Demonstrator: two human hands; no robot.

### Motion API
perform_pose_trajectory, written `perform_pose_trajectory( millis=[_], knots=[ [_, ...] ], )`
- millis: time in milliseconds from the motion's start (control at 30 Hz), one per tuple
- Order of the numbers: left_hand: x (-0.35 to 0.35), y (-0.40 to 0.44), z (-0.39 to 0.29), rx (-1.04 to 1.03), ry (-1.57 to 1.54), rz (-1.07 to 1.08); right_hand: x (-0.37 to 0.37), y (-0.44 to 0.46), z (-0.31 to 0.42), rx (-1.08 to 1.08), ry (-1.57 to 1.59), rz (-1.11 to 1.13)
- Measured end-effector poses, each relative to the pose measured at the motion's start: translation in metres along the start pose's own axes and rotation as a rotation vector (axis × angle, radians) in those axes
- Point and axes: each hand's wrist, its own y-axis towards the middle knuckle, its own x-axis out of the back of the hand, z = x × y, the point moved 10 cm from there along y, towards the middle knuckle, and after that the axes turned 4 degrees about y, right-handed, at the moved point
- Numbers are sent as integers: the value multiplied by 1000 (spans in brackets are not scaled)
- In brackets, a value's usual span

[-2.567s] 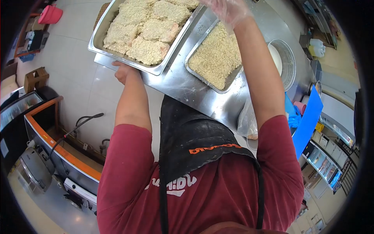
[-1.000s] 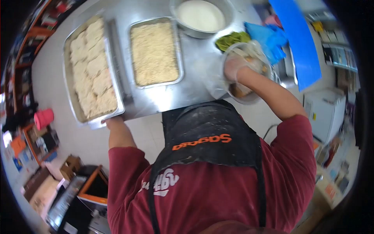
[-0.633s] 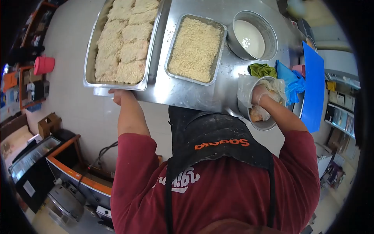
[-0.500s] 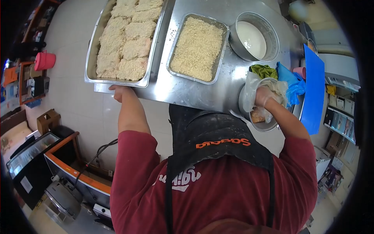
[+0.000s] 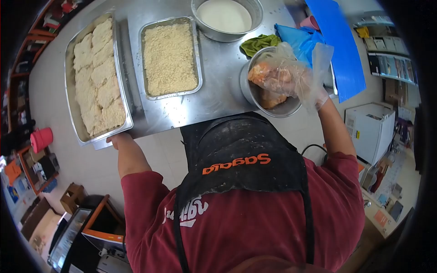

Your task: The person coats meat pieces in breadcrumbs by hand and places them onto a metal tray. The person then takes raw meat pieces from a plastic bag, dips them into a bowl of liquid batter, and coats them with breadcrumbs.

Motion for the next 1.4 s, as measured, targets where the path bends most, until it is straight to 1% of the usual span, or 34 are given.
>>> perform_pose_trajectory(
  millis=[67, 133, 167, 267, 300, 367, 433, 500, 600, 800, 900, 1000, 1100, 1200, 1300, 1333, 1400],
  knots=[
    [-2, 6, -5, -36, 134, -5, 4, -15, -22, 37, 283, -5],
    [-3, 10, -10, -64, 245, -8, 5, -22, -20, 8, 349, 24],
    [-4, 12, -11, -76, 294, -9, 11, -25, -15, -42, 273, 56],
    [-4, 17, -18, -105, 406, -15, 36, -32, 35, -198, 43, 158],
    [-5, 18, -20, -114, 435, -17, 37, -35, 36, -251, -34, 196],
    [-9, 19, -20, -130, 486, -16, 38, -34, 35, 12, 275, 231],
    [-8, 18, -23, -145, 521, -19, 31, -23, 16, 5, 446, 266],
    [-7, 21, -26, -157, 556, -22, 7, -9, -19, -285, 480, 307],
    [-7, 25, -31, -171, 598, -26, -24, 30, -62, -342, -619, 571],
    [-10, 29, -37, -195, 655, -21, 22, 10, 23, -54, -283, 238],
    [-12, 27, -35, -208, 678, -13, 39, -12, -2, -75, 384, -69],
    [-12, 25, -39, -227, 697, -16, 59, -28, 0, -152, 616, -228],
    [-12, 22, -41, -246, 734, -27, 60, -46, 19, -185, 769, -408],
    [-9, 17, -40, -258, 772, -44, 40, -63, 3, -254, 850, -491],
    [-12, 17, -36, -273, 809, -48, 6, -65, -3, -273, 938, -638],
    [-13, 16, -36, -277, 816, -50, -3, -61, -4, -298, 877, -657],
    [-12, 15, -33, -279, 835, -56, -2, -36, -16, -203, 445, -602]
  ],
)
